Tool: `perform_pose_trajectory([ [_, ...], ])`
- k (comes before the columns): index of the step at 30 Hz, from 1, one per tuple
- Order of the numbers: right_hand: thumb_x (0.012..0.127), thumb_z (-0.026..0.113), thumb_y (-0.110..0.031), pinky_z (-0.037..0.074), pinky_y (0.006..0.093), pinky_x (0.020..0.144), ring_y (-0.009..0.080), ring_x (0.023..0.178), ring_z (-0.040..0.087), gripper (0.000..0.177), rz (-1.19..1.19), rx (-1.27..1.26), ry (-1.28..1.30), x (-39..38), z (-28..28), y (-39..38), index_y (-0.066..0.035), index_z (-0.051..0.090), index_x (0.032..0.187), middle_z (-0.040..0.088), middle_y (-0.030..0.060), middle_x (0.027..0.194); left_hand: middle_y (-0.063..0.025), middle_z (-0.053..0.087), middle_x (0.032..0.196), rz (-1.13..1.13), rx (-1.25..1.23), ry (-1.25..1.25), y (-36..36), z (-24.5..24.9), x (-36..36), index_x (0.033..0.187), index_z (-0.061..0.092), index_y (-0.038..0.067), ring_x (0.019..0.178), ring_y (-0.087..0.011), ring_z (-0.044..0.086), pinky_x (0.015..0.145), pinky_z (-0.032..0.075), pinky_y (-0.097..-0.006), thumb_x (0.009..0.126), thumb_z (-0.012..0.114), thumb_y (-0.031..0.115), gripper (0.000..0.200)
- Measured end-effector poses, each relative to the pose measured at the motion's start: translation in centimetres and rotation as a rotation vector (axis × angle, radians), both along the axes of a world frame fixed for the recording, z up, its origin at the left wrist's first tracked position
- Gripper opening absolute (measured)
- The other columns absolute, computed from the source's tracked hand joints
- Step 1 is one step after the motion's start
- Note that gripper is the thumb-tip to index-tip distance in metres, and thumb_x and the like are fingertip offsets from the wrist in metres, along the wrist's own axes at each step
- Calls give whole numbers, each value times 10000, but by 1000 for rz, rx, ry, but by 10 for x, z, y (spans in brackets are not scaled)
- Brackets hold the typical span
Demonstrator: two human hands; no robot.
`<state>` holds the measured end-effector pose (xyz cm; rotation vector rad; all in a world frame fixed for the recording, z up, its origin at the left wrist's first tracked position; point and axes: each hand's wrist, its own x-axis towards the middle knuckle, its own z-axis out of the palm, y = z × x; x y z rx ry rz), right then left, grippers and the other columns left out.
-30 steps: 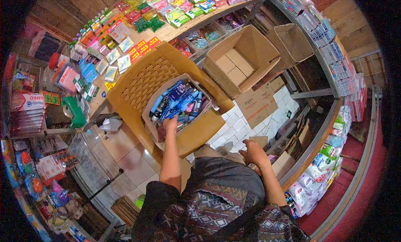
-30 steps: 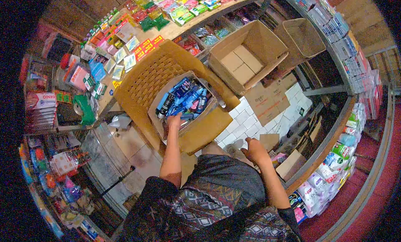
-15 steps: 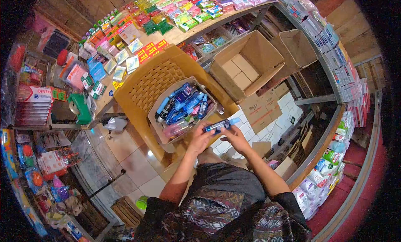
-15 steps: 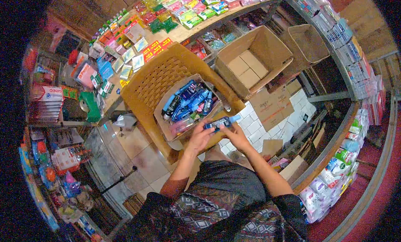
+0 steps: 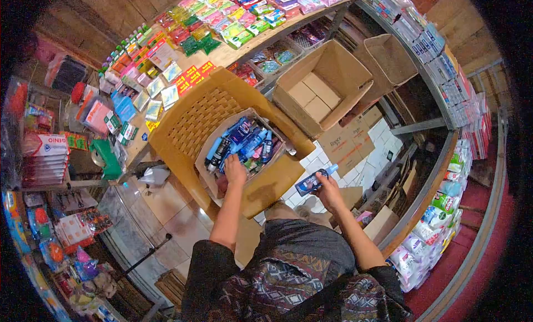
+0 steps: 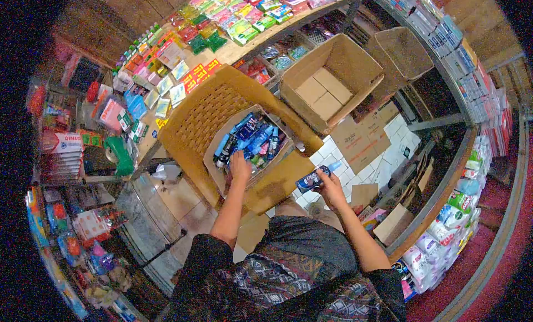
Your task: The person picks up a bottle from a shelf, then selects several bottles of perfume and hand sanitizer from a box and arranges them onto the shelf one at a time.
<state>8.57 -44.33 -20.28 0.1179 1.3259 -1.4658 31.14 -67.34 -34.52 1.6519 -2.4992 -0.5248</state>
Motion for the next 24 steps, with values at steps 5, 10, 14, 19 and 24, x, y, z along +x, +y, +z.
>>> perform_pose_trajectory([
  [5, 908, 670, -247, 552, 370, 687, 163, 778, 636, 266, 65, 68, 99, 2, 0, 4, -32, 569, 1028, 631, 45, 894, -168, 558, 1098, -144, 37, -159, -14, -41, 12, 1097, 572, -9, 1101, -347, 507, 950, 415, -458, 771, 625, 67, 339],
  [10, 887, 702, -234, 542, 315, 667, 133, 734, 624, 276, 169, 70, 196, 1, -6, 9, -17, 599, 1026, 636, 26, 857, -213, 564, 1104, -167, 108, -77, -20, -20, 4, 1119, 560, 8, 1101, -376, 517, 950, 425, -459, 766, 677, 153, 399],
  [14, 883, 704, -278, 521, 262, 606, 103, 675, 629, 275, 135, 66, 237, 5, -4, 7, -26, 624, 958, 655, 20, 782, -267, 615, 1084, -76, 360, 192, -13, 9, -20, 1126, 545, -48, 1034, -422, 582, 905, 471, -468, 687, 731, 260, 567],
  [19, 876, 712, -272, 504, 255, 599, 102, 668, 616, 272, 124, 87, 249, 10, -1, 7, -32, 619, 964, 648, 16, 786, -282, 638, 1069, 36, 311, 272, 0, -19, -57, 1056, 624, -58, 1007, -404, 620, 870, 502, -442, 677, 757, 275, 521],
  [24, 859, 733, -279, 485, 246, 598, 96, 670, 599, 298, 105, 113, 246, 11, -8, 19, -31, 614, 975, 646, 12, 798, -230, 671, 925, 110, 292, 127, 3, -16, -83, 940, 646, -47, 911, -393, 647, 803, 528, -468, 629, 843, 359, 548],
])
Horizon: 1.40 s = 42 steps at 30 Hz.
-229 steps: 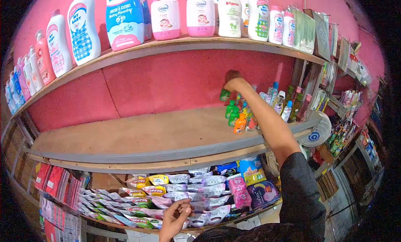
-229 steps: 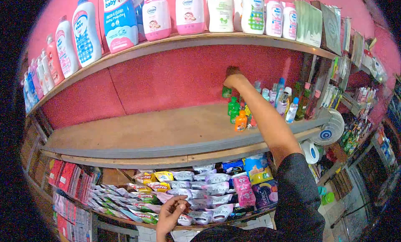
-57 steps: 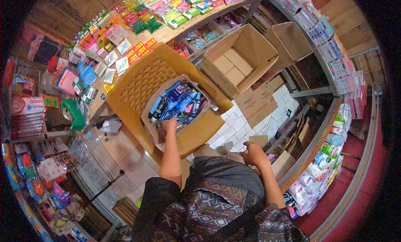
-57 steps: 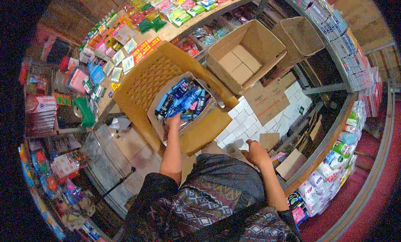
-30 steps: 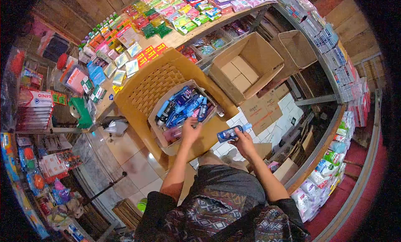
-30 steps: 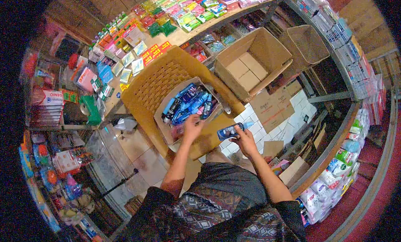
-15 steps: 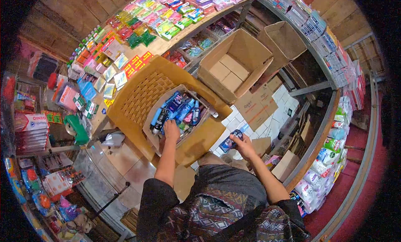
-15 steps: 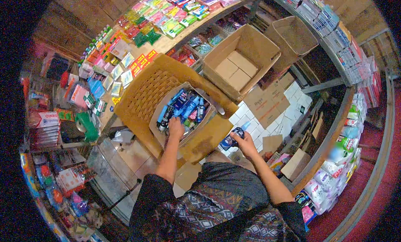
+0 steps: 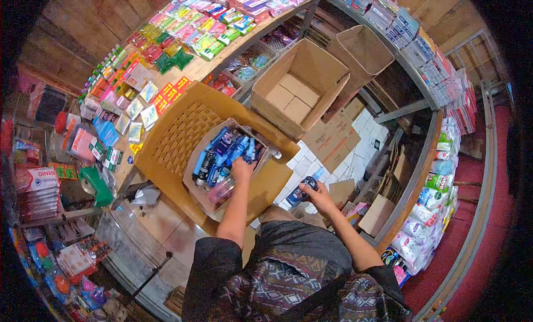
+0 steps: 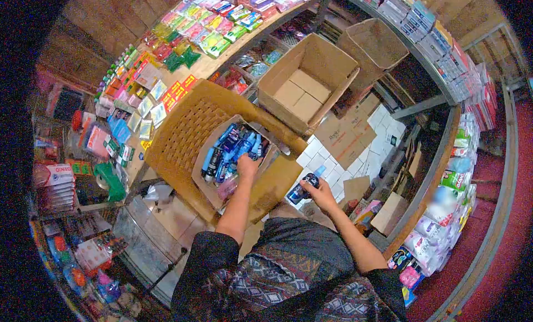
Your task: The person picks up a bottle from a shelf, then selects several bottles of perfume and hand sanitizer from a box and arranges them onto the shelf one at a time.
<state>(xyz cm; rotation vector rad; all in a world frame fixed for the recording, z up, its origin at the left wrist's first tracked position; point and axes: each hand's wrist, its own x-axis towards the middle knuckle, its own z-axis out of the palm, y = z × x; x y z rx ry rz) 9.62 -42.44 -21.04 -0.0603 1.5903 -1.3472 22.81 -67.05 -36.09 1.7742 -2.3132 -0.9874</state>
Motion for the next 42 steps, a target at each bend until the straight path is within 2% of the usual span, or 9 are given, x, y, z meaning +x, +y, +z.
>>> perform_pose_trajectory([
  [16, 881, 700, -333, 506, 273, 609, 123, 706, 622, 330, -68, 41, 16, -4, 4, 18, -31, 615, 984, 663, 43, 844, -272, 676, 920, -221, 13, -5, -23, -19, 13, 920, 662, -61, 872, -394, 666, 789, 524, -428, 606, 854, 419, 604],
  [20, 943, 597, -385, 519, 307, 638, 146, 750, 628, 353, -150, -12, -93, -6, -5, 23, -39, 596, 1016, 658, 59, 877, -218, 696, 933, -124, 154, 104, -36, 17, 30, 946, 674, -32, 859, -359, 671, 799, 513, -424, 605, 850, 484, 643],
  [21, 958, 568, -390, 525, 328, 665, 162, 784, 630, 366, -148, -26, -116, -7, 0, 22, -32, 581, 1032, 652, 68, 893, -179, 707, 941, -105, 85, 156, -46, -23, 43, 960, 677, -9, 858, -302, 676, 791, 511, -409, 644, 848, 449, 582],
  [24, 983, 508, -414, 525, 352, 691, 180, 796, 624, 389, -177, -40, -114, -10, 7, 21, -33, 567, 1038, 648, 76, 905, -121, 706, 923, -112, 233, 369, -42, 104, 36, 981, 667, -10, 831, -218, 656, 793, 505, -355, 726, 827, 337, 460],
  [29, 984, 492, -446, 538, 312, 649, 164, 751, 633, 437, -205, -180, -59, -20, 12, 19, -22, 557, 1069, 656, 97, 905, -46, 690, 964, -137, 563, 507, -26, 199, 14, 1022, 661, 22, 849, -155, 633, 808, 495, -316, 753, 825, 271, 401],
  [36, 981, 520, -417, 550, 305, 668, 169, 776, 656, 433, -322, -182, 40, -30, 62, 17, 2, 574, 1078, 669, 91, 920, -104, 578, 1302, -615, 1189, 762, 41, 215, -46, 1332, 496, 22, 1181, -203, 554, 1032, 418, -378, 745, 802, 133, 671],
  [39, 982, 520, -415, 551, 311, 688, 165, 799, 659, 430, -303, -190, 110, -37, 60, 33, -4, 595, 1084, 671, 87, 942, -45, 605, 1211, -675, 1316, 661, 69, 200, -68, 1324, 498, 38, 1091, -161, 572, 982, 439, -336, 753, 810, 137, 659],
  [40, 981, 523, -416, 548, 318, 697, 158, 830, 653, 433, -294, -150, 151, -39, 67, 40, -11, 602, 1114, 670, 69, 957, 12, 656, 1012, -693, 1257, 717, 81, 217, -77, 1130, 627, 48, 903, -83, 592, 836, 495, -281, 798, 794, 174, 392],
  [42, 981, 517, -422, 545, 319, 695, 154, 853, 643, 442, -306, -145, 168, -45, 60, 59, -15, 602, 1130, 665, 62, 971, 13, 660, 986, -760, 1218, 645, 93, 221, -89, 1101, 639, 48, 888, -85, 595, 827, 497, -282, 794, 800, 193, 375],
])
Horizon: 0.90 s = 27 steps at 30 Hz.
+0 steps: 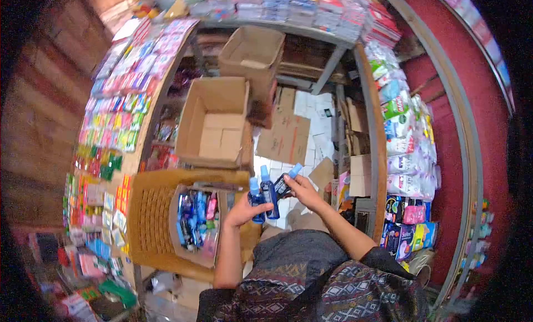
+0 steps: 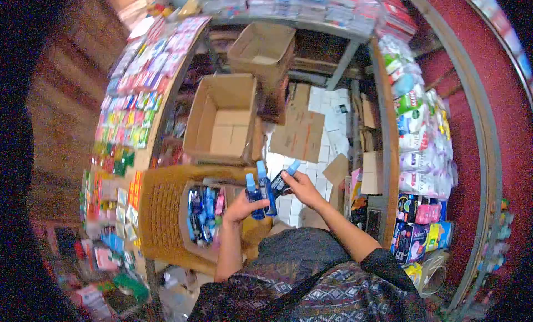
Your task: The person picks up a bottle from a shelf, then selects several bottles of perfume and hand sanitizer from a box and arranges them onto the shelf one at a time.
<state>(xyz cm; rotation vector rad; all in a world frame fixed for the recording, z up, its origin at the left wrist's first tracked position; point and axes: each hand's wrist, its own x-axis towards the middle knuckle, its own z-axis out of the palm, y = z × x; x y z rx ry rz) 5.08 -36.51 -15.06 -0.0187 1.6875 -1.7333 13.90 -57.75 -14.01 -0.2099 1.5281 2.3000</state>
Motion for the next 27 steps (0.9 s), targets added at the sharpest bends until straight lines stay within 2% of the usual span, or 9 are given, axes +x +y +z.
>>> perform_pose_trajectory([
  [6, 982, 517, -412, 507, 279, 631, 119, 799, 592, 398, -199, 63, 108, -31, 4, 72, -61, 623, 1137, 645, 21, 969, 5, 668, 817, -211, -281, 15, 51, 35, -42, 947, 666, 54, 730, -92, 608, 684, 504, -257, 765, 826, 259, 317],
  [8, 961, 569, -383, 495, 258, 599, 103, 788, 580, 369, -242, 90, 168, -41, 17, 98, -52, 642, 1106, 644, 25, 940, 4, 662, 859, -215, -312, -1, 78, 65, -56, 983, 655, 38, 774, -93, 610, 717, 509, -266, 764, 826, 200, 321],
  [13, 939, 620, -357, 455, 229, 516, 69, 621, 531, 324, -341, 36, 297, -62, 37, 172, -43, 662, 1006, 607, 5, 775, -3, 668, 877, -285, -326, 136, 146, 67, -99, 985, 656, 25, 764, -84, 604, 711, 502, -265, 763, 824, 153, 306],
  [17, 929, 651, -285, 481, 225, 545, 71, 652, 571, 276, -515, -40, 330, -70, 52, 231, -15, 638, 986, 625, 12, 798, 9, 675, 817, -461, -357, 149, 195, 76, -141, 948, 672, 23, 688, -79, 602, 629, 489, -254, 754, 831, 146, 280],
  [21, 911, 680, -231, 512, 243, 604, 89, 705, 601, 242, -666, -124, 453, -67, 72, 285, -15, 636, 1009, 641, 21, 827, -2, 682, 833, -526, -463, 219, 250, 104, -172, 972, 667, 21, 688, -87, 611, 628, 501, -252, 745, 837, 140, 307],
  [22, 904, 691, -219, 503, 245, 623, 78, 747, 595, 234, -709, -103, 457, -64, 81, 298, -21, 641, 1017, 646, 21, 849, -55, 686, 892, -595, -415, 185, 265, 119, -179, 1025, 606, 7, 783, -135, 656, 746, 537, -304, 716, 857, 138, 420],
  [25, 900, 697, -208, 491, 236, 656, 60, 777, 579, 238, -751, 231, 604, -56, 94, 337, -12, 641, 1023, 648, 18, 880, -69, 686, 887, -580, -623, 329, 300, 119, -197, 1050, 594, -6, 772, -146, 660, 731, 542, -307, 722, 851, 130, 438],
  [26, 877, 723, -281, 485, 264, 732, 74, 801, 566, 322, -866, 75, 617, -53, 101, 342, 4, 640, 1000, 633, 20, 823, -78, 686, 887, -720, -489, 314, 312, 117, -210, 1083, 577, -20, 770, -151, 661, 709, 547, -308, 723, 846, 111, 468],
  [27, 878, 722, -274, 485, 263, 733, 75, 802, 566, 312, -912, 86, 617, -50, 110, 347, 3, 641, 998, 631, 20, 817, -77, 686, 882, -776, -458, 342, 323, 120, -218, 1093, 574, -21, 770, -153, 662, 703, 548, -308, 724, 843, 97, 471],
])
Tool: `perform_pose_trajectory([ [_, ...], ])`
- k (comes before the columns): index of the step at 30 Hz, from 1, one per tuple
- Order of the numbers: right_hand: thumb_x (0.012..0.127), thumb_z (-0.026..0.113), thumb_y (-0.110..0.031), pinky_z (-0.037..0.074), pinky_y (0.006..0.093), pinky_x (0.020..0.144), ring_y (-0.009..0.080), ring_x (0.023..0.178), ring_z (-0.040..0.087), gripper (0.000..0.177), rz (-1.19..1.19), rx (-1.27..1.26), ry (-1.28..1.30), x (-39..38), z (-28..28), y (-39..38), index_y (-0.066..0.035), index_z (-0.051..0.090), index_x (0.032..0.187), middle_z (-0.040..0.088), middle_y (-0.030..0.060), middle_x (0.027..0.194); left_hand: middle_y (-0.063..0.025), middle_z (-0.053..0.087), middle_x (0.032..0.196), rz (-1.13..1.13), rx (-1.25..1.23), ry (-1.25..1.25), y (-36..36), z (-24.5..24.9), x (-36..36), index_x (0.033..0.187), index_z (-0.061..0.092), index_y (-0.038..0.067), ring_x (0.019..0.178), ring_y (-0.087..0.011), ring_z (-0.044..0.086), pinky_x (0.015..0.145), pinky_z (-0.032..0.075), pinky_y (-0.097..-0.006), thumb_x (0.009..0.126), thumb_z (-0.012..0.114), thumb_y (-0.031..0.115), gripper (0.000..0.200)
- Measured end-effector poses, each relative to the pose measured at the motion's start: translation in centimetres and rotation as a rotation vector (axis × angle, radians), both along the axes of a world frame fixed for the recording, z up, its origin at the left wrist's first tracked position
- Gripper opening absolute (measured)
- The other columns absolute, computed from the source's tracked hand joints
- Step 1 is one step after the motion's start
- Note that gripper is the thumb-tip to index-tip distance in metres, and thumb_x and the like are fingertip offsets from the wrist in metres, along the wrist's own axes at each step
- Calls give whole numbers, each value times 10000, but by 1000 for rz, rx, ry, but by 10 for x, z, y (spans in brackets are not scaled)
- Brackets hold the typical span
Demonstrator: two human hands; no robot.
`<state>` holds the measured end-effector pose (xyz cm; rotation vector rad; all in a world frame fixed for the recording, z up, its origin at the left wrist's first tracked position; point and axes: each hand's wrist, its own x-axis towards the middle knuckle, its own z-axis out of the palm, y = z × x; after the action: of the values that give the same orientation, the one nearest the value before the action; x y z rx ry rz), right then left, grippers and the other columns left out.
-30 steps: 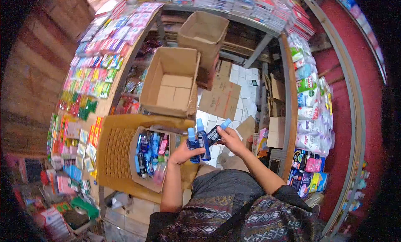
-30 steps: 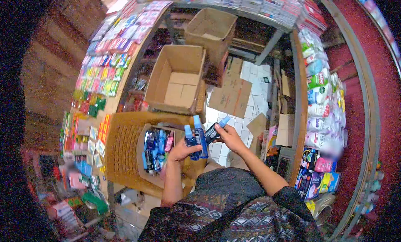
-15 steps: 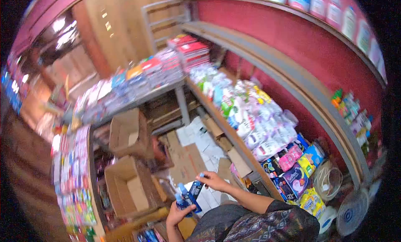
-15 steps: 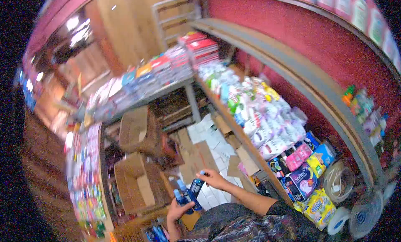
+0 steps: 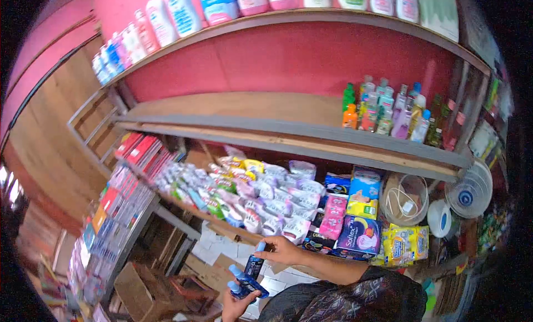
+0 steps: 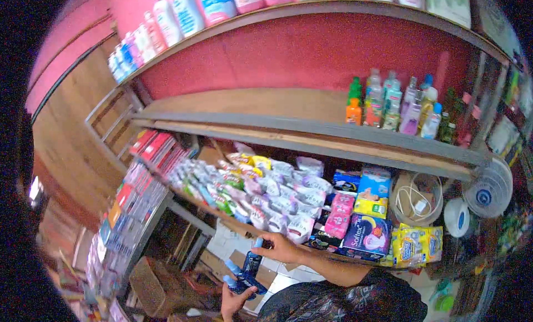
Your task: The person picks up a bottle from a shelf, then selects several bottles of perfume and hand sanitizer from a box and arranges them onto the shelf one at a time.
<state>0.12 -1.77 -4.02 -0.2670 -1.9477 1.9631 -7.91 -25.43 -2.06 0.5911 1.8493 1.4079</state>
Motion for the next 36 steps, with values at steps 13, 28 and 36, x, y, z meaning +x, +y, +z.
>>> perform_pose_trajectory([
  [13, 871, 683, -26, 487, 255, 774, 86, 883, 586, 192, -556, 251, 71, 8, 132, 51, -2, 620, 1051, 629, 32, 937, -90, 676, 985, -625, 279, -50, 106, 48, -146, 1229, 544, -29, 884, -149, 646, 793, 528, -302, 727, 823, 57, 580],
  [28, 853, 719, -157, 484, 272, 662, 81, 752, 587, 175, -1219, 872, 42, 41, 321, 175, -13, 638, 910, 638, 30, 797, -53, 669, 880, -621, 231, -98, 126, 19, -231, 1080, 617, -14, 739, -119, 622, 623, 502, -260, 763, 794, 66, 372],
  [36, 760, 783, -223, 511, 338, 661, 202, 693, 638, 292, -1276, 1086, -245, 37, 305, 255, 2, 662, 902, 659, 117, 758, -76, 697, 920, -604, 244, -107, 129, 14, -217, 1148, 601, -36, 805, -137, 659, 738, 533, -287, 746, 794, 26, 450],
])
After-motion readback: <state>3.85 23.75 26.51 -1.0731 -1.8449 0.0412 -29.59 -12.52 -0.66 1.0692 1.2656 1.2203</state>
